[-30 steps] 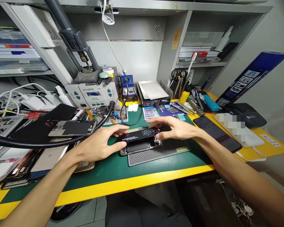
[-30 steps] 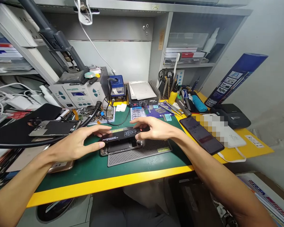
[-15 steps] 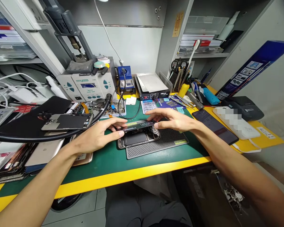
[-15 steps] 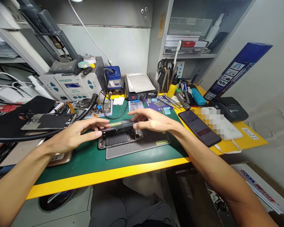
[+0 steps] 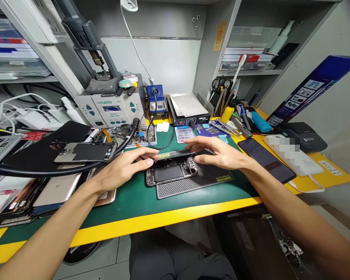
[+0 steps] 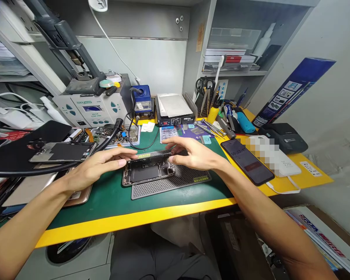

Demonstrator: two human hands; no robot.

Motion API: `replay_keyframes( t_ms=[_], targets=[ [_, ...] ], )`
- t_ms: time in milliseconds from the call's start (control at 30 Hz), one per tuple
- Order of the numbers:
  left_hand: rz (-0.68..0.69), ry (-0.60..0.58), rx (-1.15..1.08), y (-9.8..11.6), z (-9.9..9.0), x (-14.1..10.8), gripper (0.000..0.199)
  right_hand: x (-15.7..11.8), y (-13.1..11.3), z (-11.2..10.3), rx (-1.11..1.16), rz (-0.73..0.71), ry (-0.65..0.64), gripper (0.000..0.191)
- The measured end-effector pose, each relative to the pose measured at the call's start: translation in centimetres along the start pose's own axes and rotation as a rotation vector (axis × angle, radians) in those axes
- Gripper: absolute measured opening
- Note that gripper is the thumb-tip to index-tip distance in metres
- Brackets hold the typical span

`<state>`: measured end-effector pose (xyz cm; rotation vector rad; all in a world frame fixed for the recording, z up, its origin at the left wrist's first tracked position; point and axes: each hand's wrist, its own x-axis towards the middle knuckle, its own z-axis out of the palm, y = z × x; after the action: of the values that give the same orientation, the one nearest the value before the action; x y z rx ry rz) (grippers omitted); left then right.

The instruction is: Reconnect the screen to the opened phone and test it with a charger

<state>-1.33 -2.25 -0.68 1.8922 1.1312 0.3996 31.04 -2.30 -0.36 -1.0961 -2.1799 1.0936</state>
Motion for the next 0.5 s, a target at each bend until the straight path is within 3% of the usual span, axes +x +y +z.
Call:
replay_keyframes(
  t_ms=[133,200,300,333,500],
  targets=[
    [0.002,0.012,0.008,0.1,0.1,-0.1,0.044,-1.2,-0.4,0.3,-0.107,0.014,0.093,0.057],
    [0.004,0.018,0.017,0.1,0.1,-0.2,0.045,-2.1,-0.7,0.9,-0.226,-0.031,0.269,0.051],
    [0.014,0.022,0.027,0.1,0.1,-0.3,0.046,-3.8,-1.0,2.4,-0.474,-0.108,0.586,0.025],
    [0.017,0.021,0.030,0.1,0.1,-0.3,0.046,-4.3,-1.1,3.1,-0.541,-0.115,0.606,0.020],
    [0.028,0.030,0.042,0.0,0.1,-0.2,0.048,-5.0,-1.9,5.6,-0.813,-0.097,0.210,0.036]
  ],
)
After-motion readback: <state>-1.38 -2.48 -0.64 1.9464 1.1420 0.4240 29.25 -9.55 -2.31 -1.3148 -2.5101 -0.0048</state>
